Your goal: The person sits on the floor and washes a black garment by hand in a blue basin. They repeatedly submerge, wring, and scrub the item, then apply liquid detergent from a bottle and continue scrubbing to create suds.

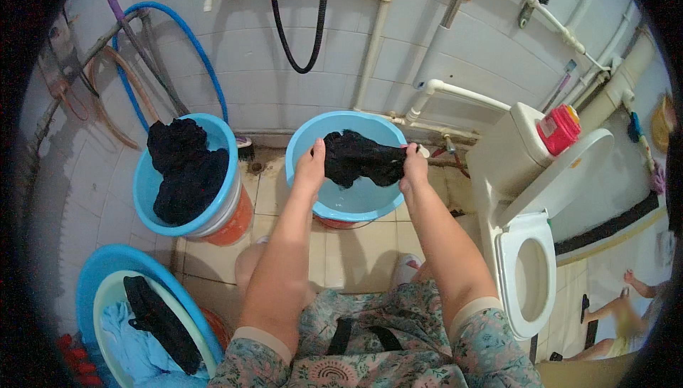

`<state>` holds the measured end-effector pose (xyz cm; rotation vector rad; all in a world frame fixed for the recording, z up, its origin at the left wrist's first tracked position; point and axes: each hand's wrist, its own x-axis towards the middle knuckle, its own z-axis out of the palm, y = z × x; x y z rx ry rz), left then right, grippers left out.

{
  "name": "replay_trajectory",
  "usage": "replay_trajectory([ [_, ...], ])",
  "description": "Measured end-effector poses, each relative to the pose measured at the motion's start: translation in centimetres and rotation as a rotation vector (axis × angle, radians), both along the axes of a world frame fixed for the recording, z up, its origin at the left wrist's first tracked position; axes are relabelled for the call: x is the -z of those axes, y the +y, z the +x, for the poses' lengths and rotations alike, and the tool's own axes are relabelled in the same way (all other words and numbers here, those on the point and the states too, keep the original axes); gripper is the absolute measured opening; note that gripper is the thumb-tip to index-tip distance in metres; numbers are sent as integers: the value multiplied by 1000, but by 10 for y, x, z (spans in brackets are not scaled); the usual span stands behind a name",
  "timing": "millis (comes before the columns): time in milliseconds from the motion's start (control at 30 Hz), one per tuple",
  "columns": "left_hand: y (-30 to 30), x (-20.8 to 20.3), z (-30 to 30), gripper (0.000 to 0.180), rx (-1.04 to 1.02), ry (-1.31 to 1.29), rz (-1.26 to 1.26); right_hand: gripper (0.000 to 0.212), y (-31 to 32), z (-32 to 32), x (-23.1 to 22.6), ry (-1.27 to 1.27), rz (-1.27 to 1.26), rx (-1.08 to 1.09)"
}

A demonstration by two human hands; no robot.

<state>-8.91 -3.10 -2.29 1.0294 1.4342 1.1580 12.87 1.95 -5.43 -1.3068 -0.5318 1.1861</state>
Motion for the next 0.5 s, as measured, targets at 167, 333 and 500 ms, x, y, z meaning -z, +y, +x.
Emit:
replay_trajectory([
  [167, 8, 10, 12, 52, -2, -808, -170, 49, -7, -25, -12, -113, 54, -480],
  [333, 28, 14, 8, 48, 0, -1061, -131, 69, -14, -36, 4, -360, 174, -1004],
  [500, 32, 10, -6, 50, -206, -728, -162, 74, 31, -33, 12, -936, -124, -960],
])
